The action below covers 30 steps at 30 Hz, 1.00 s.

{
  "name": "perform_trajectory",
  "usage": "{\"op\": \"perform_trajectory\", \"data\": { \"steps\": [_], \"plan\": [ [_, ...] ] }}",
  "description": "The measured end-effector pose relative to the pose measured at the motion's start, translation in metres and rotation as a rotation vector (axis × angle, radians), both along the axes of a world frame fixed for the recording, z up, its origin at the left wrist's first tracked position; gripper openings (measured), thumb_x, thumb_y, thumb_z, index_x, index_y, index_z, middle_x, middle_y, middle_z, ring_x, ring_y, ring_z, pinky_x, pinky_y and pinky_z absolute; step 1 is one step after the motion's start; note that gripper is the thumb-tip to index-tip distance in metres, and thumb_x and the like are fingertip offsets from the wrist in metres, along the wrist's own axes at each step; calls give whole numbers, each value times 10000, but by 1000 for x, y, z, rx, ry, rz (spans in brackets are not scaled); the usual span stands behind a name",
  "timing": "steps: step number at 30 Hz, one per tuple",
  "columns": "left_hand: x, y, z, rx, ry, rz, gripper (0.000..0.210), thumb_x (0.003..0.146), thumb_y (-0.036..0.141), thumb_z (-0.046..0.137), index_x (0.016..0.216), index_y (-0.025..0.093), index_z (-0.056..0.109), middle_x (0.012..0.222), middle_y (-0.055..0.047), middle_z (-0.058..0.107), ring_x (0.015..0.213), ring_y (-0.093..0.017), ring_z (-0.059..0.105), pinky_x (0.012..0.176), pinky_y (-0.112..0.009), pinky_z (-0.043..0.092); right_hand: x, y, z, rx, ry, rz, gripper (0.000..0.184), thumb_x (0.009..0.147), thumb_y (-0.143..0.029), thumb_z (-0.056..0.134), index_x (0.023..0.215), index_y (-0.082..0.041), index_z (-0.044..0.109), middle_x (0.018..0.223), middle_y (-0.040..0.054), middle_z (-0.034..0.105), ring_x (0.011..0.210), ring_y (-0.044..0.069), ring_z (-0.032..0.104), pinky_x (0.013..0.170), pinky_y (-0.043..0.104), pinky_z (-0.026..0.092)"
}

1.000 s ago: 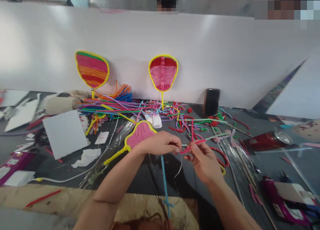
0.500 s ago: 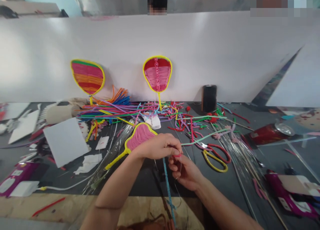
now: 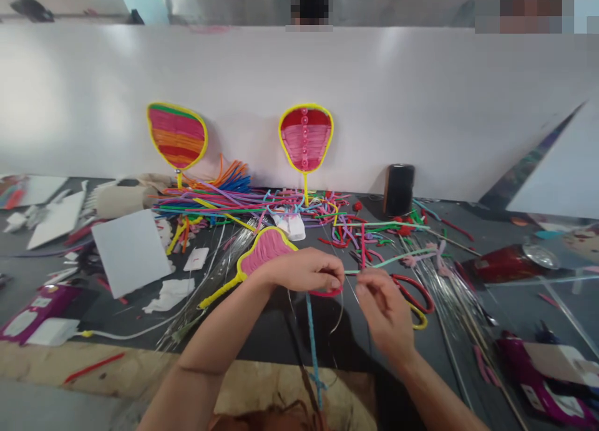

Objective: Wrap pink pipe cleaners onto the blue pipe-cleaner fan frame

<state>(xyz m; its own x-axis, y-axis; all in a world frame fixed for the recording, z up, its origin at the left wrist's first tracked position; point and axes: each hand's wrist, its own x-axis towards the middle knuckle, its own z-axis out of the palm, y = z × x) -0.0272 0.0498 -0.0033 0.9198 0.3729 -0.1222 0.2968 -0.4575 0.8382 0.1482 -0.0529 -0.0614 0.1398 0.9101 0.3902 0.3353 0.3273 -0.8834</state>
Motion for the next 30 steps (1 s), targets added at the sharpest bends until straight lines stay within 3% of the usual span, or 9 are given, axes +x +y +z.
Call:
{"op": "perform_trajectory", "data": {
  "steps": [2,5,10,15,18,21,24,27,30],
  "plan": [
    [2,1,1,-3,-2,7,84,841,165,518,847,151,601,781,19,631,729,-88,564,666,-167,387,-4,-7,13,227,-414,93,120,808,-197,621,922,-231,634,961,62,586,913,208,545,798,364,462],
    [4,2,2,12,19,24,98,800,107,504,796,144,595,735,32,604,692,-82,545,636,-163,376,-20,-14,23,347,-839,-20,206,784,-158,654,975,-235,669,1082,83,584,1019,258,481,888,412,404],
    [4,1,1,45,47,46,119,761,81,497,769,142,599,698,43,576,669,-83,514,605,-163,361,-37,-13,21,346,-1003,-151,101,797,-151,635,831,-234,680,1104,69,599,994,255,464,855,414,365],
    [3,1,-3,39,11,69,117,795,111,520,824,146,628,756,28,634,709,-94,559,645,-171,390,-30,-10,19,448,-901,-73,158,761,-96,638,836,-233,659,1017,66,611,946,228,495,808,375,415],
    [1,0,-4,-14,-15,66,102,827,139,529,837,151,630,745,20,667,731,-98,598,691,-178,410,-21,-10,19,459,-699,10,167,768,-99,611,876,-225,629,927,61,593,874,203,530,757,354,458],
    [-2,0,-5,-92,-29,58,86,833,155,555,872,152,631,752,14,680,749,-102,620,702,-178,425,-13,-10,19,296,-428,27,151,798,-114,588,904,-220,592,905,55,567,843,187,560,744,350,478],
    [-5,0,-4,-102,-18,55,173,778,157,639,951,152,637,885,-5,685,816,-113,622,728,-180,434,-8,-10,18,96,-150,21,84,828,-158,582,880,-223,580,923,62,578,881,203,577,743,365,491],
    [-4,-1,-3,3,6,33,210,783,182,646,993,169,645,940,-12,678,870,-128,609,762,-194,422,-7,-12,15,-30,45,55,31,838,-192,590,836,-221,601,913,66,594,881,208,581,718,354,501],
    [-1,-4,-1,156,26,24,136,831,229,603,940,182,668,866,-11,682,829,-139,597,757,-216,400,-7,-15,14,-93,124,58,18,833,-213,609,828,-217,626,920,69,600,858,200,581,723,352,502]
  ]
}}
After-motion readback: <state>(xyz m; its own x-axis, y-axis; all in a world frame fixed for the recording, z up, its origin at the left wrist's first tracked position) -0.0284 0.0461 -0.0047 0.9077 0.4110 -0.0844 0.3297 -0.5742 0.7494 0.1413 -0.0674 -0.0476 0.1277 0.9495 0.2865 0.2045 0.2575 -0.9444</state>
